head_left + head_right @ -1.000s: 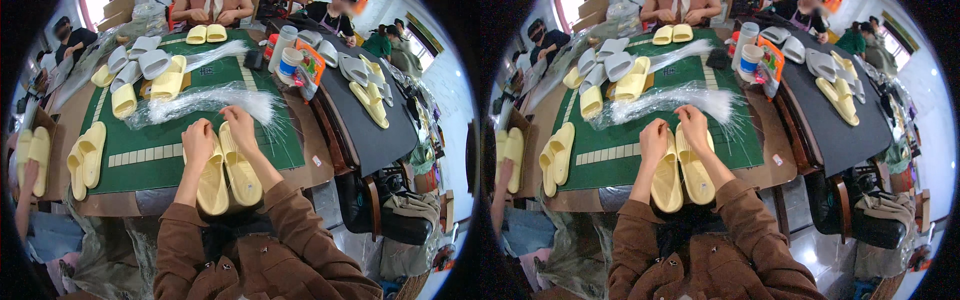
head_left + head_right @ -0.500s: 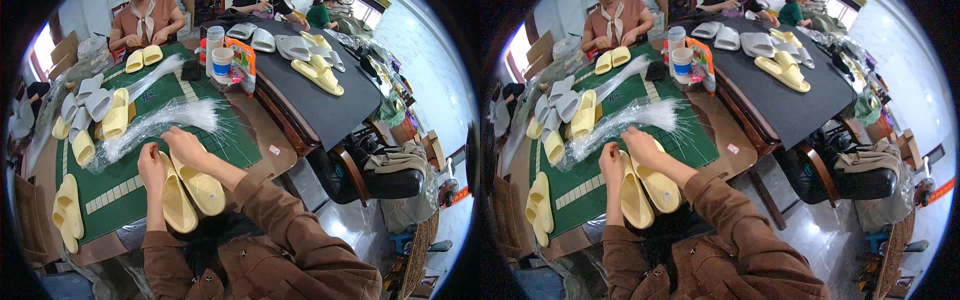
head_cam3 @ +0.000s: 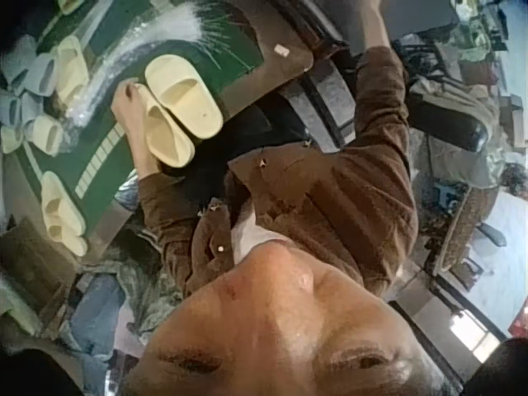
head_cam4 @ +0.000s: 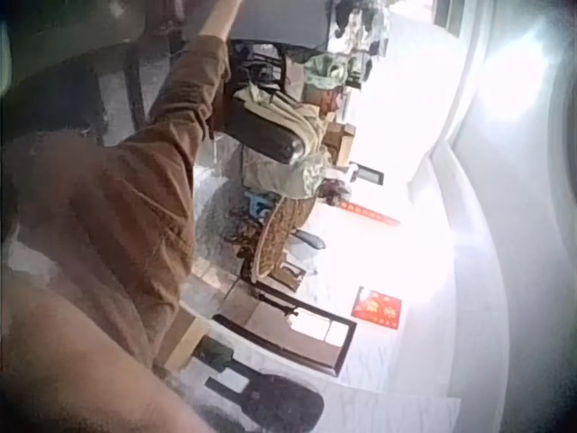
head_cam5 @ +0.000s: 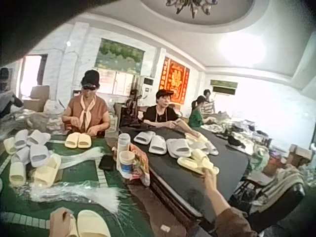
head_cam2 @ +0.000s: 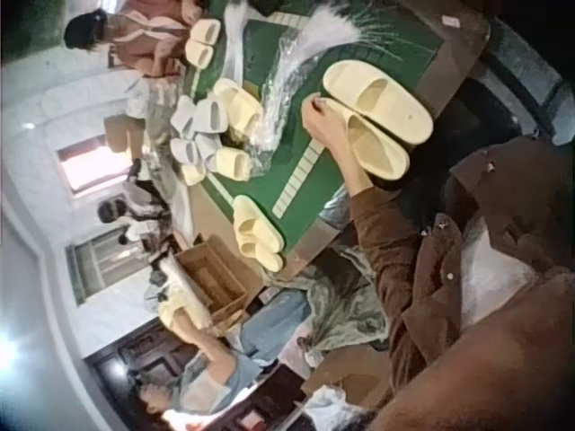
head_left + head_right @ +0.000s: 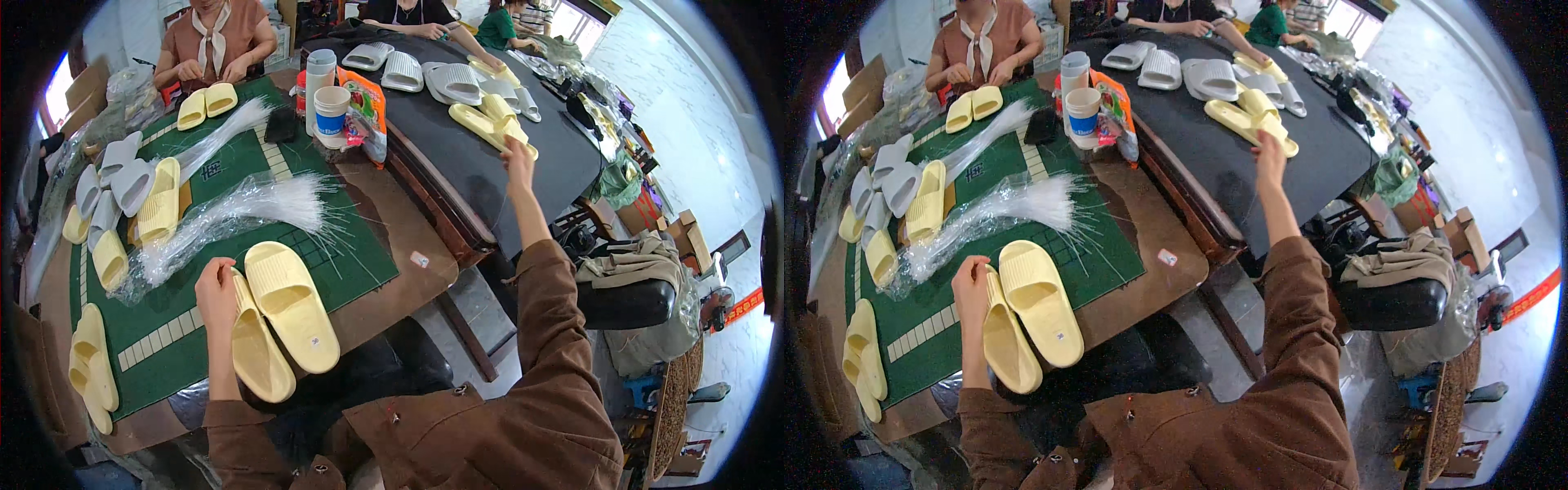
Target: The person assembles yellow and white plastic slippers by hand. They pick up pairs of slippers, align them, and press the components together to secure the fit. The person handles the slippers one pair at a time, occasionally switching between yellow and white colors, and places the finished pairs on the table.
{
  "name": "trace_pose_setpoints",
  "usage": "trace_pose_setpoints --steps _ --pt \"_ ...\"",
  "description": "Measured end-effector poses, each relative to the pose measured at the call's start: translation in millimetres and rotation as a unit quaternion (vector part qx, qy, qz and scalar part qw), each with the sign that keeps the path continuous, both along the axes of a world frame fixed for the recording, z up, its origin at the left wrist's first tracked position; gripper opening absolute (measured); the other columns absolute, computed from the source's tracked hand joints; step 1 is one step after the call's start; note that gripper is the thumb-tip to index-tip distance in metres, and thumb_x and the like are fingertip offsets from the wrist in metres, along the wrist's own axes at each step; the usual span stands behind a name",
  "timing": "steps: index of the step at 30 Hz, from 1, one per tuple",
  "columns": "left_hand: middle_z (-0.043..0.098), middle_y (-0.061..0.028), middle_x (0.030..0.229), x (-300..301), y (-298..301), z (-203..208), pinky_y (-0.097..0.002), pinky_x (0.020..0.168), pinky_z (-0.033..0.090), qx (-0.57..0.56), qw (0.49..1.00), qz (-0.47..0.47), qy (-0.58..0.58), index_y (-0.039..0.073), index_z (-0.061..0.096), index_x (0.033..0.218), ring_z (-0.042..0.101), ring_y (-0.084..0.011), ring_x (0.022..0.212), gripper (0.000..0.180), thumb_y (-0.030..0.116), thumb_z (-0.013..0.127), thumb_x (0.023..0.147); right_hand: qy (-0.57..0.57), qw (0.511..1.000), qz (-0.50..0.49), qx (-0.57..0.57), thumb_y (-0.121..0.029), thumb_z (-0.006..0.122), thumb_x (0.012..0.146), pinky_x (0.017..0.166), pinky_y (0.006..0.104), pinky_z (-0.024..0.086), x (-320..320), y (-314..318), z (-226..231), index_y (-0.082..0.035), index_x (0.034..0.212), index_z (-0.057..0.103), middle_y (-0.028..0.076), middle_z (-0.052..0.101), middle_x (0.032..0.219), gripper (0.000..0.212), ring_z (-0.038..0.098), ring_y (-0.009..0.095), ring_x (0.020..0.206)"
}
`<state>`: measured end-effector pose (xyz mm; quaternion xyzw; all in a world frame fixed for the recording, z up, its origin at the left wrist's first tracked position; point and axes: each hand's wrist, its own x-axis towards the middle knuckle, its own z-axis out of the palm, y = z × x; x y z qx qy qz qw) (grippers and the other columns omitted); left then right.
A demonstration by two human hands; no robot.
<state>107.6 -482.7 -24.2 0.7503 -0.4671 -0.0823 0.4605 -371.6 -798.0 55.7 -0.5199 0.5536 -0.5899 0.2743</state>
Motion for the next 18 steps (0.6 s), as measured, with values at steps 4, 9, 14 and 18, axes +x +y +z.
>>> trace_pose_setpoints --steps 4,9,14,18 --pt "0.059 -0.0129 0.073 0 0 0 -0.0326 0.057 0.041 -0.002 1.0 -0.004 -0.016 -0.001 0.063 0.094 0.051 -0.0186 0.059 0.013 0.007 0.053 0.091 0.208 0.969 -0.098 -0.086 -0.029 0.045 0.096 0.088 0.0386 0.046 -67 -59 -17 -0.009 0.108 0.07 0.015 0.065 0.112 0.034 0.061 0.029 0.099" --pt "0.06 -0.0128 0.073 -10 -2 6 -0.0336 0.057 0.04 0.016 1.0 0.003 -0.006 0.0 0.063 0.093 0.051 -0.0195 0.058 0.015 0.009 0.052 0.092 0.238 0.971 -0.033 0.002 -0.028 0.046 0.094 0.094 0.0377 0.042 -94 -82 -16 -0.014 0.104 0.073 0.017 0.063 0.116 0.031 0.057 0.029 0.111" --pt "0.06 -0.0128 0.073 -3 5 4 -0.0335 0.057 0.041 0.0 1.0 0.007 -0.011 0.0 0.063 0.092 0.051 -0.0196 0.058 0.014 0.009 0.052 0.092 0.197 0.958 0.098 0.183 -0.03 0.054 0.091 0.083 0.0294 0.039 -77 -40 18 -0.012 0.101 0.073 0.003 0.061 0.104 0.028 0.051 0.016 0.096" --pt "0.061 -0.0129 0.073 -4 2 3 -0.0338 0.058 0.042 0.001 1.0 0.004 -0.006 0.0 0.064 0.093 0.053 -0.0199 0.06 0.014 0.008 0.053 0.092 0.239 0.935 0.187 0.184 -0.03 0.055 0.091 0.072 0.0246 0.037 -56 27 34 -0.011 0.097 0.073 0.0 0.057 0.093 0.026 0.046 0.009 0.086"
